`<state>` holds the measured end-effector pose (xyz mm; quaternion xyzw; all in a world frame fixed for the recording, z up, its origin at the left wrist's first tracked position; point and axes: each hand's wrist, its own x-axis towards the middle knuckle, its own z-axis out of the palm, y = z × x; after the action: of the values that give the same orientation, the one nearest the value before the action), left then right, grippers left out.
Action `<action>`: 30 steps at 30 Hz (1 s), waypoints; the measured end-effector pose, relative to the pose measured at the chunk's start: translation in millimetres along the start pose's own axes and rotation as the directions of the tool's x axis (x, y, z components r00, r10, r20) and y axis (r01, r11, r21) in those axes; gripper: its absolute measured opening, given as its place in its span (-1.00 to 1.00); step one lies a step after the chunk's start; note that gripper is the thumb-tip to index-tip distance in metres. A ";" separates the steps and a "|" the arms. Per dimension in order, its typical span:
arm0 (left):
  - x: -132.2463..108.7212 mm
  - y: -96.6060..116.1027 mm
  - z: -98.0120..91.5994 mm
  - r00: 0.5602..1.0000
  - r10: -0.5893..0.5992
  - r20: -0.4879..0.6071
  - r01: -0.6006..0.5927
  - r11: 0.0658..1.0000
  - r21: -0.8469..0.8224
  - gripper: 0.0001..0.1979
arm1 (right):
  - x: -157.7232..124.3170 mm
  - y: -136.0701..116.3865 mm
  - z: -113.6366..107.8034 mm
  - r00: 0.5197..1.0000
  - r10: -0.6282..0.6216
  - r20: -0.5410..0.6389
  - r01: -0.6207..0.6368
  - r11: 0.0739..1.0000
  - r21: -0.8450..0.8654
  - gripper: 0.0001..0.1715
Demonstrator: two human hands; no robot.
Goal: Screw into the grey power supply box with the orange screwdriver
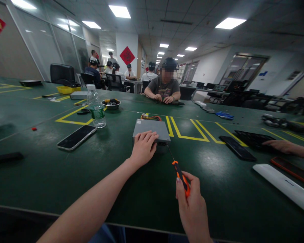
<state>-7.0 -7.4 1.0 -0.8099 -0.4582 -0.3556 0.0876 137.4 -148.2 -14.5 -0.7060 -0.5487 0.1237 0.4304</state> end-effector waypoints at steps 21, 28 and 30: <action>0.2 0.6 0.2 1.000 -0.007 -0.011 0.007 1.000 -0.006 -0.73 | 7.4 4.4 1.7 0.848 -0.520 -0.102 0.441 0.799 -0.408 -0.69; 0.3 0.6 -0.1 1.000 -0.001 -0.006 0.001 1.000 -0.006 -0.73 | 5.3 4.9 7.5 0.824 -0.559 -0.090 0.495 0.789 -0.364 -0.65; 0.3 0.4 0.5 1.000 -0.002 -0.006 0.002 1.000 -0.003 -0.73 | 4.6 5.6 12.1 0.772 -0.634 -0.044 0.576 0.728 -0.372 -0.64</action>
<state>-6.4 -7.2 0.9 -0.8085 -0.4582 -0.3589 0.0874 135.0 -138.6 -24.6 -0.5584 -0.7234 -0.1796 0.3642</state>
